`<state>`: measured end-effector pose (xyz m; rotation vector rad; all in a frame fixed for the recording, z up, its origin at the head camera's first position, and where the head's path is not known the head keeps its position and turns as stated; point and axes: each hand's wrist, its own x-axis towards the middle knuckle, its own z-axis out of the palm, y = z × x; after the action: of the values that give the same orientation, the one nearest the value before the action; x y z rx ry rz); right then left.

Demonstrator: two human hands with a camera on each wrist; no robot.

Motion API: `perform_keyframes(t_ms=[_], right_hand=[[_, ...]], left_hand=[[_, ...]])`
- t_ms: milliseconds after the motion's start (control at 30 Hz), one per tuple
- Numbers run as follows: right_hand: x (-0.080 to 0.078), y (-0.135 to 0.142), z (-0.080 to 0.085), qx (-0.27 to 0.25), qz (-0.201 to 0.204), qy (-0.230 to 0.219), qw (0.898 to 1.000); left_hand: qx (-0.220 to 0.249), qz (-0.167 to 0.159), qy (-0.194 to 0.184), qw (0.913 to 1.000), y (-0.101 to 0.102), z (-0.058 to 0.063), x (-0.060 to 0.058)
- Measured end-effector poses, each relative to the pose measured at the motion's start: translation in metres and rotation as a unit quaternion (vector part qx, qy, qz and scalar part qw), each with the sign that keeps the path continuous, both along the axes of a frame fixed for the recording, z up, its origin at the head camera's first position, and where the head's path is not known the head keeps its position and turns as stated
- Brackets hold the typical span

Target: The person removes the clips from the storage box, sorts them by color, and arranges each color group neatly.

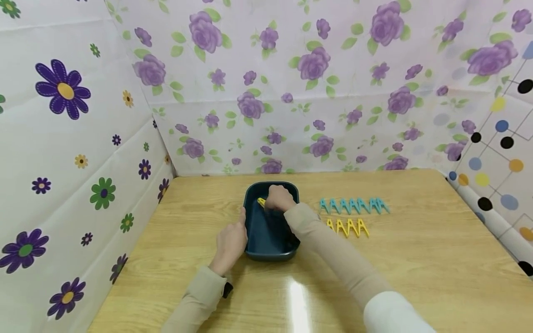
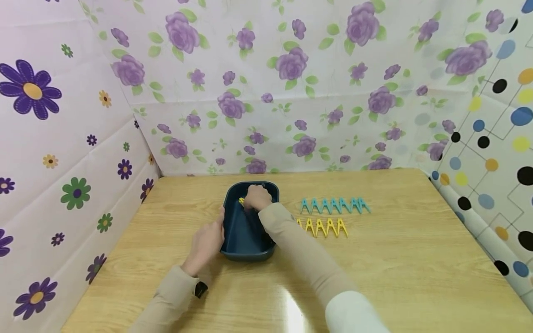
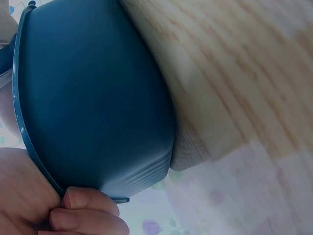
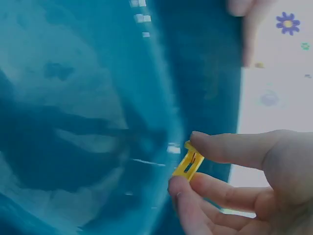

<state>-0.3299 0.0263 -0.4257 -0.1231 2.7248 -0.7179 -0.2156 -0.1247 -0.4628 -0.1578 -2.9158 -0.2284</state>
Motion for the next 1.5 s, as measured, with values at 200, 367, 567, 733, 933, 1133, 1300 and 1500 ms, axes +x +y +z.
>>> perform_keyframes(t_ms=[200, 367, 567, 733, 933, 1133, 1300, 1500], right_hand=[[0.0, 0.009, 0.016, 0.002, 0.031, 0.042, 0.999], [0.009, 0.027, 0.024, -0.052, 0.059, 0.098, 0.992], [0.023, 0.054, 0.026, -0.099, 0.053, 0.12, 0.986], [0.038, 0.078, 0.026, -0.105, 0.037, 0.147, 0.983], [0.054, 0.107, 0.023, -0.125, 0.028, 0.164, 0.978], [0.065, 0.135, 0.013, -0.126, 0.01, 0.165, 0.978], [0.068, 0.155, 0.003, -0.119, 0.001, 0.17, 0.978], [0.073, 0.177, -0.01, -0.127, 0.003, 0.17, 0.977]], left_hand=[[0.006, 0.006, -0.009, 0.9999, -0.001, 0.003, -0.003], [0.032, 0.008, -0.017, 0.9993, -0.001, 0.004, -0.004], [0.1, 0.003, -0.04, 0.9942, -0.005, 0.003, -0.005], [0.164, -0.015, -0.051, 0.985, -0.01, 0.001, -0.007], [0.221, -0.031, -0.047, 0.9737, -0.014, -0.005, -0.01], [0.295, -0.054, -0.068, 0.9514, -0.018, -0.008, -0.013], [0.354, -0.043, -0.09, 0.93, -0.024, -0.007, -0.013], [0.461, -0.018, -0.176, 0.8698, -0.029, -0.001, -0.01]])
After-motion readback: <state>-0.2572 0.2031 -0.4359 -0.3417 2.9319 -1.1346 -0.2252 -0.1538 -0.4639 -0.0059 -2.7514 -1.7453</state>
